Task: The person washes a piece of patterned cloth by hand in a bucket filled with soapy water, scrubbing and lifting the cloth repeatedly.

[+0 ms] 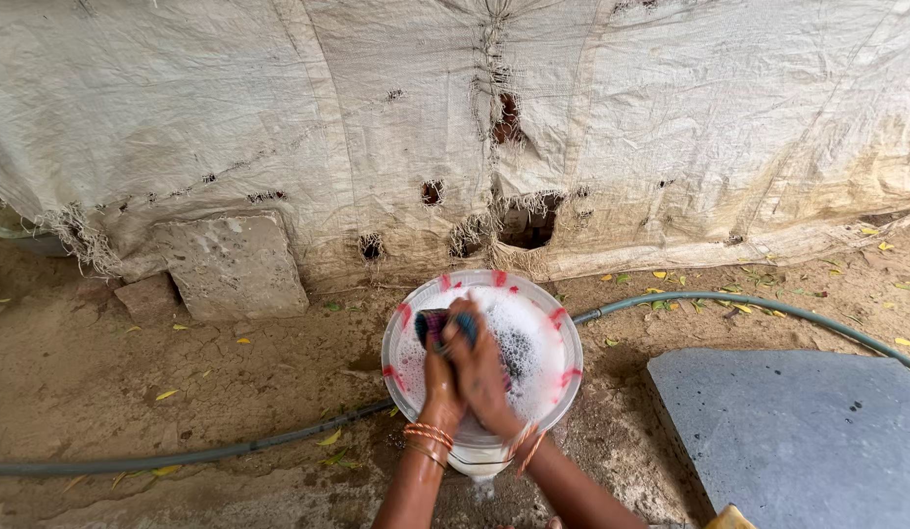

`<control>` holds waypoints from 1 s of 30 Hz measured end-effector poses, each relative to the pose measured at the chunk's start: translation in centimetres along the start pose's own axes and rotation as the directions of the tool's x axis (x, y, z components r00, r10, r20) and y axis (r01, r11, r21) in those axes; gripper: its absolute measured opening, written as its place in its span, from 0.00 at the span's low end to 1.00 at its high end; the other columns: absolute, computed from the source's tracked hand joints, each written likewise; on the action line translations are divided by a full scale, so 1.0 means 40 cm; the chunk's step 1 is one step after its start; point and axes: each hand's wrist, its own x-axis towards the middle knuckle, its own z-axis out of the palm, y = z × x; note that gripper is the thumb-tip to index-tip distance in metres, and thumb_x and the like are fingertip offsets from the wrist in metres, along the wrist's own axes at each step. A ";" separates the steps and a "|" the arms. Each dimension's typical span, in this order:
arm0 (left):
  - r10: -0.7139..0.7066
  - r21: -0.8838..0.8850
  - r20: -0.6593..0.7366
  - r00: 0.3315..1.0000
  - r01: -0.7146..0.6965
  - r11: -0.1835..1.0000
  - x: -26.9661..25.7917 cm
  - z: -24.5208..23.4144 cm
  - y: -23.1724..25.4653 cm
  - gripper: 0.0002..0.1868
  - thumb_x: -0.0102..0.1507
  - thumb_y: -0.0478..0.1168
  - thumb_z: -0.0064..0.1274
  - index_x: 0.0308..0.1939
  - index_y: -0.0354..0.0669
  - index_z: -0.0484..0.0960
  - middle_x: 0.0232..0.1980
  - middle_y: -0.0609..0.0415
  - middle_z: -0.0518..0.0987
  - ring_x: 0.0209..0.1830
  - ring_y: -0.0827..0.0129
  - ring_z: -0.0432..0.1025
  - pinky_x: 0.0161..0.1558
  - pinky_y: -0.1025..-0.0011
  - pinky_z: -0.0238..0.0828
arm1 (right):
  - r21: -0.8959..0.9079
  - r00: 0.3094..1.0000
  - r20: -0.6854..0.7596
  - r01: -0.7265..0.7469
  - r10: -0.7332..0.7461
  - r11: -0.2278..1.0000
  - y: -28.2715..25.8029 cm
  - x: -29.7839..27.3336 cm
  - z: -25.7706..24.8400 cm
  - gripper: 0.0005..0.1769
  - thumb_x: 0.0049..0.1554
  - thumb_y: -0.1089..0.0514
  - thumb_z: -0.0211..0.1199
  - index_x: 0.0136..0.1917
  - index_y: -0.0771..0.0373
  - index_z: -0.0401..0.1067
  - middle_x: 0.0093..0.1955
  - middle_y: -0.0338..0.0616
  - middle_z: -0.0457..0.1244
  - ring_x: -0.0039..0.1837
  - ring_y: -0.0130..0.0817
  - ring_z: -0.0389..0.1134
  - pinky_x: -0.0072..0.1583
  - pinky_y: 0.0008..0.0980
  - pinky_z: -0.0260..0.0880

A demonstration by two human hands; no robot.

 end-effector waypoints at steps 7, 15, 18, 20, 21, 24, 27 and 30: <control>-0.056 0.129 -0.029 0.998 0.059 0.990 -0.052 0.096 -0.064 0.38 0.73 0.63 0.41 0.79 0.47 0.55 0.78 0.58 0.57 0.69 0.82 0.54 0.70 0.73 0.43 | -0.056 0.976 -0.191 0.095 -0.104 0.994 0.038 0.071 -0.132 0.25 0.67 0.41 0.49 0.60 0.65 0.70 0.53 0.52 0.66 0.53 0.44 0.67 0.58 0.43 0.69; 0.040 -0.344 0.065 0.997 -0.015 0.939 -0.007 0.026 0.082 0.37 0.70 0.65 0.38 0.75 0.48 0.62 0.75 0.56 0.66 0.72 0.72 0.59 0.72 0.69 0.49 | -0.011 0.993 0.006 0.117 -0.117 0.993 -0.051 -0.097 0.040 0.24 0.67 0.42 0.50 0.64 0.60 0.70 0.75 0.52 0.62 0.78 0.45 0.58 0.73 0.41 0.54; -0.060 -0.147 -0.128 0.990 0.041 0.988 -0.057 0.062 0.030 0.37 0.68 0.65 0.38 0.74 0.48 0.64 0.73 0.56 0.69 0.73 0.69 0.61 0.73 0.67 0.51 | 0.023 0.996 -0.081 0.033 -0.031 0.999 -0.061 0.039 -0.031 0.29 0.64 0.40 0.51 0.70 0.58 0.66 0.57 0.51 0.68 0.61 0.41 0.69 0.65 0.35 0.66; -0.095 -0.097 -0.062 0.994 0.089 0.991 -0.081 0.087 -0.002 0.37 0.68 0.65 0.37 0.73 0.48 0.66 0.72 0.55 0.71 0.74 0.66 0.62 0.73 0.66 0.52 | 0.016 0.995 -0.095 -0.032 0.033 0.999 -0.066 0.079 -0.095 0.30 0.63 0.39 0.49 0.71 0.56 0.65 0.50 0.51 0.68 0.56 0.41 0.70 0.61 0.34 0.69; -0.096 -0.076 0.012 0.995 0.096 0.992 -0.085 0.101 -0.012 0.37 0.69 0.65 0.39 0.73 0.47 0.64 0.74 0.55 0.70 0.76 0.69 0.59 0.75 0.70 0.47 | 0.059 0.994 -0.096 0.062 -0.057 0.996 -0.069 0.086 -0.119 0.29 0.64 0.40 0.52 0.69 0.60 0.68 0.51 0.50 0.66 0.56 0.38 0.66 0.61 0.35 0.66; -0.152 -0.260 0.111 0.982 0.176 0.949 -0.082 0.119 -0.008 0.36 0.68 0.65 0.38 0.69 0.42 0.71 0.66 0.54 0.77 0.66 0.65 0.69 0.65 0.64 0.64 | 0.117 0.976 -0.148 0.177 -0.159 0.977 -0.079 0.048 -0.130 0.27 0.66 0.41 0.52 0.66 0.64 0.71 0.54 0.50 0.65 0.57 0.37 0.62 0.63 0.35 0.64; -0.121 -0.193 -0.004 0.993 0.118 0.974 -0.058 0.113 0.023 0.37 0.68 0.66 0.35 0.67 0.41 0.75 0.58 0.51 0.79 0.55 0.65 0.75 0.55 0.68 0.74 | 0.259 0.980 -0.134 0.180 -0.149 0.949 -0.099 -0.056 -0.060 0.26 0.67 0.42 0.51 0.65 0.64 0.70 0.67 0.50 0.62 0.69 0.38 0.59 0.71 0.36 0.57; 0.017 -0.495 0.206 0.978 0.089 0.864 0.009 0.056 0.081 0.30 0.71 0.58 0.37 0.71 0.47 0.73 0.65 0.61 0.78 0.55 0.76 0.74 0.53 0.75 0.74 | 0.371 0.992 -0.064 0.128 -0.112 0.920 -0.120 -0.120 -0.007 0.26 0.65 0.43 0.53 0.66 0.64 0.68 0.80 0.48 0.53 0.80 0.39 0.53 0.77 0.38 0.49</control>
